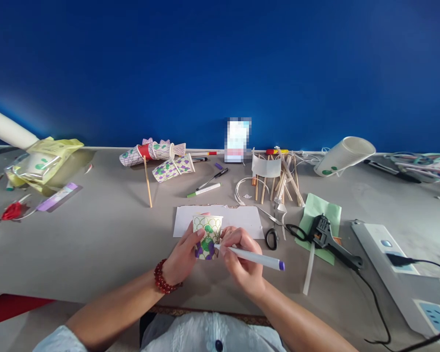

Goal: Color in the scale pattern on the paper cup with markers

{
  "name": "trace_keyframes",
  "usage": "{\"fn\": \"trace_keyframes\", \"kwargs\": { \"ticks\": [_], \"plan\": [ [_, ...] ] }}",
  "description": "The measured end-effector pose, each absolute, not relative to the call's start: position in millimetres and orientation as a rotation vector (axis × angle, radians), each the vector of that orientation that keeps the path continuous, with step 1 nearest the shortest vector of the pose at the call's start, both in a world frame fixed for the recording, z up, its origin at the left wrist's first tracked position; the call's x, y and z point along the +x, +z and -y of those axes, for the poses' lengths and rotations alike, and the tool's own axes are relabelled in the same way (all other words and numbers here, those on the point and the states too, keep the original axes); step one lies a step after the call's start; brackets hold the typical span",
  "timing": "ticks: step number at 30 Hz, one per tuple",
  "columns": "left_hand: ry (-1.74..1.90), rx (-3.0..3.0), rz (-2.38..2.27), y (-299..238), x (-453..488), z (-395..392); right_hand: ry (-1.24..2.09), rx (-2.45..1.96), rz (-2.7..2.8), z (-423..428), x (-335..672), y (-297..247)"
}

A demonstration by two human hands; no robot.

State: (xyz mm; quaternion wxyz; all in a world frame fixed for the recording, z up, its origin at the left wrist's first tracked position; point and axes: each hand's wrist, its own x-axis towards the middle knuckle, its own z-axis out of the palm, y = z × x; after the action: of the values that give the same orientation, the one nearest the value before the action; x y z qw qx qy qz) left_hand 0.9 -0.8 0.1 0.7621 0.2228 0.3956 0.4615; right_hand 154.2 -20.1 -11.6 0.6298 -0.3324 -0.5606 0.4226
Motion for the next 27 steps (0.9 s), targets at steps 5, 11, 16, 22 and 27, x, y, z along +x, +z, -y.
{"fn": "trace_keyframes", "kwargs": {
  "ticks": [5, 11, 16, 22, 27],
  "plan": [
    [0.993, 0.475, -0.833, -4.0, -0.6, 1.3, 0.979, -0.747, 1.278, 20.0, 154.0, -11.2],
    [0.977, 0.483, -0.831, -7.6, -0.5, -0.4, 1.018, -0.814, 1.072, 15.7, 156.2, -7.7],
    [0.967, 0.467, -0.852, -13.5, -2.3, -3.9, 1.099, -0.824, 0.884, 8.9, 160.1, -11.5],
    [0.928, 0.536, -0.761, -17.0, -6.7, -8.7, 1.228, -0.866, 0.774, -1.6, 162.3, -9.9],
    [0.959, 0.491, -0.788, -17.3, -4.8, -12.6, 1.281, -0.836, 0.776, -6.0, 163.6, -6.2]
  ]
}}
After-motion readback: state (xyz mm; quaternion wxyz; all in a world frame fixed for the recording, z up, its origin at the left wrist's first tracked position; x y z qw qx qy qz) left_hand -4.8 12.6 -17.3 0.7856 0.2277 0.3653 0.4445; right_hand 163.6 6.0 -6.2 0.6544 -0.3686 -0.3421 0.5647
